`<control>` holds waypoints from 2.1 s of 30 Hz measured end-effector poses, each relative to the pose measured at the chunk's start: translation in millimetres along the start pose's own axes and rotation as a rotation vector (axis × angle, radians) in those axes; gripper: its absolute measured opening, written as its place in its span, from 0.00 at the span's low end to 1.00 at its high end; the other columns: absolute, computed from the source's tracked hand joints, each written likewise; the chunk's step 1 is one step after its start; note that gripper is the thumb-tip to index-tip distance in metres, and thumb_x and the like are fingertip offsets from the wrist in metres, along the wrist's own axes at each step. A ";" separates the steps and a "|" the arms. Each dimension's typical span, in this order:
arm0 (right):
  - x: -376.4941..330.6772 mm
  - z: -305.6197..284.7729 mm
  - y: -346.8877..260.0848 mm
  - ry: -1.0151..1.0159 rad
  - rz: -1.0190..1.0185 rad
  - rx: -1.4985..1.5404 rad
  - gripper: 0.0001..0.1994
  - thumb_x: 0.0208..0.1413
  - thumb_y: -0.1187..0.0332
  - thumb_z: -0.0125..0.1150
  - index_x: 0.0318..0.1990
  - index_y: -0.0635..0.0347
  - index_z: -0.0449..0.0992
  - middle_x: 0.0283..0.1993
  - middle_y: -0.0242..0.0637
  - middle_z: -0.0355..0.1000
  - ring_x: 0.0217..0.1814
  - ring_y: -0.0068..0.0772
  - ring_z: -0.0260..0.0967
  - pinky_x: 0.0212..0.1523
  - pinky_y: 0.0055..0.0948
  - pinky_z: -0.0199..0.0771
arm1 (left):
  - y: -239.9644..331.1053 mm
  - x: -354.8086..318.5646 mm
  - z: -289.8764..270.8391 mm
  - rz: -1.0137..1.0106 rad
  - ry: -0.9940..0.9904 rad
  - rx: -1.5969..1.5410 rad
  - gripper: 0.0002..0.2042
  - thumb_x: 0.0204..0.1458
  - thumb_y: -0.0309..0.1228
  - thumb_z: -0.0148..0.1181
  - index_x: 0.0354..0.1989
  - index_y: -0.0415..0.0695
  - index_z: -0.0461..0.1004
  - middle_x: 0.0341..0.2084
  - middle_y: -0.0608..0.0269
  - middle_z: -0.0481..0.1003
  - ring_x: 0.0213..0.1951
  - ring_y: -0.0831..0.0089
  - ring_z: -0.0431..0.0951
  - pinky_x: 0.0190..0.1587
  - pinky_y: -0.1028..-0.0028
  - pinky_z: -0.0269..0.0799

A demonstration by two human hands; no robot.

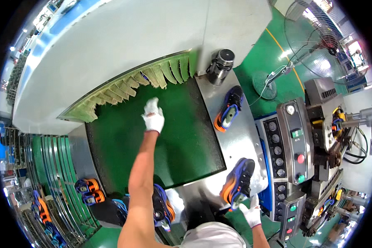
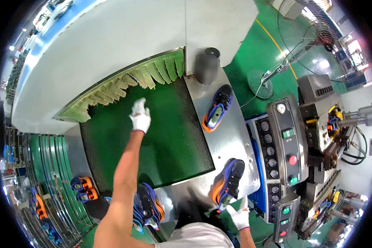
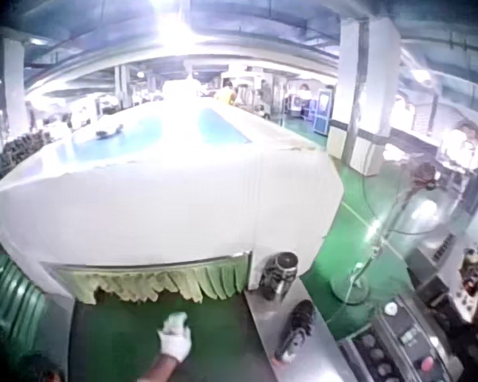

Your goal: The person places a shoe into a pressing machine, activates the press, and then moves the pressed shoe to a conveyor belt. The person repeats this process with several shoes from a nearby rack.

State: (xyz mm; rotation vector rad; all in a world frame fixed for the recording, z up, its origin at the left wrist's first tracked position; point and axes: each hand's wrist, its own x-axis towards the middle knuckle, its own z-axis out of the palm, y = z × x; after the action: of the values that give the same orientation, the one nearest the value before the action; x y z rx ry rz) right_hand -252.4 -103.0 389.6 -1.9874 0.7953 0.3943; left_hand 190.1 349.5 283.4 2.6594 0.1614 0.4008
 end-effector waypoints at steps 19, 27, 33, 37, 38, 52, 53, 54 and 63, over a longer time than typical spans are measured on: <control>57.1 82.5 -79.9 0.326 0.123 -0.081 0.23 0.51 0.72 0.72 0.55 0.61 0.75 0.49 0.34 0.76 0.48 0.32 0.71 0.54 0.34 0.74 | -142.5 249.5 59.3 0.024 -0.674 0.511 0.36 0.65 0.58 0.43 0.75 0.47 0.59 0.76 0.49 0.52 0.74 0.51 0.56 0.74 0.51 0.51; 57.5 78.0 -42.5 0.258 0.166 -0.012 0.27 0.52 0.62 0.76 0.58 0.63 0.77 0.53 0.38 0.79 0.52 0.30 0.73 0.57 0.34 0.73 | -37.4 21.6 -45.0 -0.127 -0.331 -0.193 0.38 0.35 0.45 0.81 0.54 0.40 0.75 0.46 0.46 0.82 0.48 0.50 0.83 0.54 0.57 0.76; 12.0 32.6 -68.9 0.215 -0.299 -0.151 0.50 0.47 0.45 0.76 0.69 0.74 0.61 0.67 0.59 0.67 0.69 0.46 0.66 0.66 0.40 0.67 | 39.6 -124.2 -117.2 0.006 -0.572 -0.126 0.35 0.32 0.51 0.79 0.47 0.43 0.77 0.43 0.49 0.82 0.46 0.51 0.83 0.49 0.59 0.77; -34.4 -25.8 -173.7 0.007 -0.814 -0.436 0.44 0.47 0.51 0.75 0.66 0.67 0.63 0.61 0.58 0.68 0.61 0.57 0.69 0.63 0.42 0.70 | 147.0 -169.2 -184.0 0.343 -0.882 -0.137 0.29 0.33 0.51 0.79 0.39 0.43 0.78 0.37 0.50 0.81 0.43 0.49 0.81 0.48 0.59 0.76; -31.6 -30.3 -192.5 0.066 -1.018 -0.476 0.42 0.47 0.52 0.74 0.65 0.67 0.64 0.59 0.56 0.69 0.56 0.57 0.71 0.58 0.44 0.72 | 170.8 -177.0 -191.0 0.520 -0.882 -0.185 0.28 0.34 0.51 0.79 0.38 0.43 0.78 0.36 0.51 0.80 0.42 0.49 0.81 0.47 0.59 0.77; -71.8 -238.5 -70.9 -0.127 -0.267 0.945 0.33 0.49 0.68 0.77 0.64 0.57 0.72 0.49 0.37 0.80 0.40 0.27 0.79 0.41 0.29 0.82 | 597.0 -149.2 -230.1 1.185 -0.430 -0.689 0.27 0.48 0.28 0.74 0.59 0.37 0.73 0.54 0.51 0.77 0.53 0.58 0.80 0.56 0.65 0.74; -80.5 -252.6 -50.3 -0.177 -0.037 1.054 0.32 0.50 0.72 0.76 0.64 0.60 0.72 0.51 0.40 0.80 0.42 0.28 0.79 0.43 0.29 0.83 | 627.6 -141.0 -212.1 1.163 -0.388 -0.672 0.26 0.51 0.28 0.71 0.60 0.38 0.72 0.55 0.51 0.77 0.52 0.60 0.80 0.56 0.66 0.75; -84.1 -255.0 -32.2 -0.213 -0.092 1.260 0.32 0.50 0.74 0.74 0.64 0.62 0.71 0.52 0.42 0.79 0.43 0.30 0.79 0.44 0.29 0.83 | 651.6 -126.1 -182.3 1.100 -0.458 -0.665 0.26 0.55 0.31 0.70 0.61 0.38 0.71 0.55 0.50 0.77 0.54 0.60 0.79 0.58 0.65 0.73; -109.3 -308.0 31.6 0.030 -0.354 1.702 0.48 0.44 0.82 0.64 0.77 0.64 0.51 0.73 0.47 0.63 0.67 0.43 0.69 0.65 0.42 0.73 | 841.2 -89.1 68.8 1.047 -0.489 -0.126 0.44 0.49 0.54 0.69 0.69 0.41 0.60 0.63 0.44 0.68 0.64 0.50 0.70 0.64 0.57 0.67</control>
State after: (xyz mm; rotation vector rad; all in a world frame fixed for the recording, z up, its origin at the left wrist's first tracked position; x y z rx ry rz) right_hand -367.0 -336.6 589.9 -0.4665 0.4291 -0.4544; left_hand 166.8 -447.2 575.1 2.4060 -1.3727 0.0335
